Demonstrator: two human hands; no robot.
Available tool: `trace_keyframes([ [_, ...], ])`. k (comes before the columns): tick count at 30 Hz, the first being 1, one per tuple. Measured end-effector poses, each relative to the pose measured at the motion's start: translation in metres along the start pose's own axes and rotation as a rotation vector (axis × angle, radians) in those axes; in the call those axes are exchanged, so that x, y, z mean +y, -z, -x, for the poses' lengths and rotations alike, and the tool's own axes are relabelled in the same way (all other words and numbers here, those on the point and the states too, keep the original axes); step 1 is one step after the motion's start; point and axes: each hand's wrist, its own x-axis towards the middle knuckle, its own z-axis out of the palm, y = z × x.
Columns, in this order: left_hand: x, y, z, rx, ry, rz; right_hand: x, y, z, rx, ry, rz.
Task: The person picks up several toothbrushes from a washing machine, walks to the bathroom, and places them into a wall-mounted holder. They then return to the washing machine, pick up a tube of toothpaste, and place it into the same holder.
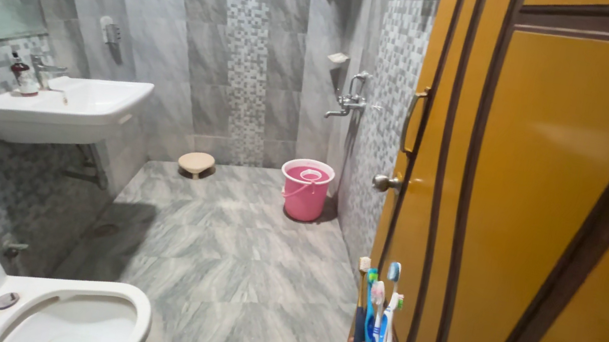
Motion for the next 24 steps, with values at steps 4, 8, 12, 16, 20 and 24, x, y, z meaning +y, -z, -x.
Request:
trace_keyframes([
  [4, 0.025, 0.017, -0.005, 0.017, -0.017, 0.024, -0.005, -0.029, -0.015, -0.013, -0.039, 0.012],
  [8, 0.043, 0.041, -0.020, 0.069, 0.001, 0.021, -0.008, -0.061, -0.031, -0.016, -0.081, 0.012],
  [12, 0.060, 0.068, -0.048, 0.069, -0.016, 0.031, -0.007, -0.093, -0.061, -0.067, -0.045, 0.031],
  [16, 0.076, 0.100, -0.084, 0.067, -0.020, -0.047, -0.007, -0.117, -0.105, -0.120, -0.059, 0.068],
  [20, 0.093, 0.138, -0.119, 0.063, -0.018, -0.045, 0.001, -0.151, -0.151, -0.036, -0.022, 0.039],
  [24, 0.104, 0.173, -0.156, 0.067, -0.021, -0.098, 0.002, -0.181, -0.188, -0.052, 0.009, 0.041],
])
